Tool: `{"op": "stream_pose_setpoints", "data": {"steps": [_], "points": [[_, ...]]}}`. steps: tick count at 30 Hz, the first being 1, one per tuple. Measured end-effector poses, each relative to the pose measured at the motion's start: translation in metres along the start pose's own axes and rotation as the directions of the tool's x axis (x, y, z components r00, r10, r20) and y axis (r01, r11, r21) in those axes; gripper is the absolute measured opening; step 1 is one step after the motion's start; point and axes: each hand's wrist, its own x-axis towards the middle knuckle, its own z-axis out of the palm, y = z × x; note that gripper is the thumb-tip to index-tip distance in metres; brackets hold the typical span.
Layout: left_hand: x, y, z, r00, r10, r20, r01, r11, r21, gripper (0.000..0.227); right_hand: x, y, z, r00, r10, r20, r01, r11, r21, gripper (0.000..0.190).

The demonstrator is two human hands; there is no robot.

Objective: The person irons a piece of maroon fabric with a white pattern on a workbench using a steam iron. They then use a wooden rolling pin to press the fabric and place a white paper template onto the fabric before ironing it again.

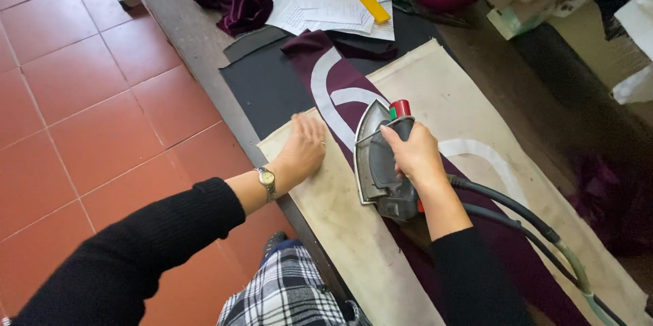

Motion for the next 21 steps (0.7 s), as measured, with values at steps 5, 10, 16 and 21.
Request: {"op": "stream_pose_setpoints", "data": {"steps": [5,10,16,21], "points": [[-0.011,0.008,-0.017,0.990,0.031,0.140,-0.047,0.993,0.110,0.049,0.000,-0.001,-0.001,1.000,0.002,0.008,-0.002,1.000,-0.006,0.043],[-0.013,0.013,-0.019,0.987,0.043,0.158,-0.068,0.985,0.158,0.048,-0.003,-0.002,-0.002,1.000,-0.001,0.010,0.001,1.000,-0.024,0.043],[-0.010,0.021,-0.007,0.990,-0.008,0.143,-0.020,0.982,0.189,0.049,-0.004,-0.002,-0.001,0.999,-0.032,-0.002,0.032,0.999,-0.026,0.040],[-0.009,0.020,-0.007,0.989,-0.011,0.150,-0.018,0.982,0.191,0.048,-0.005,-0.002,-0.002,0.999,-0.045,-0.012,0.044,0.999,-0.021,0.039]]}}
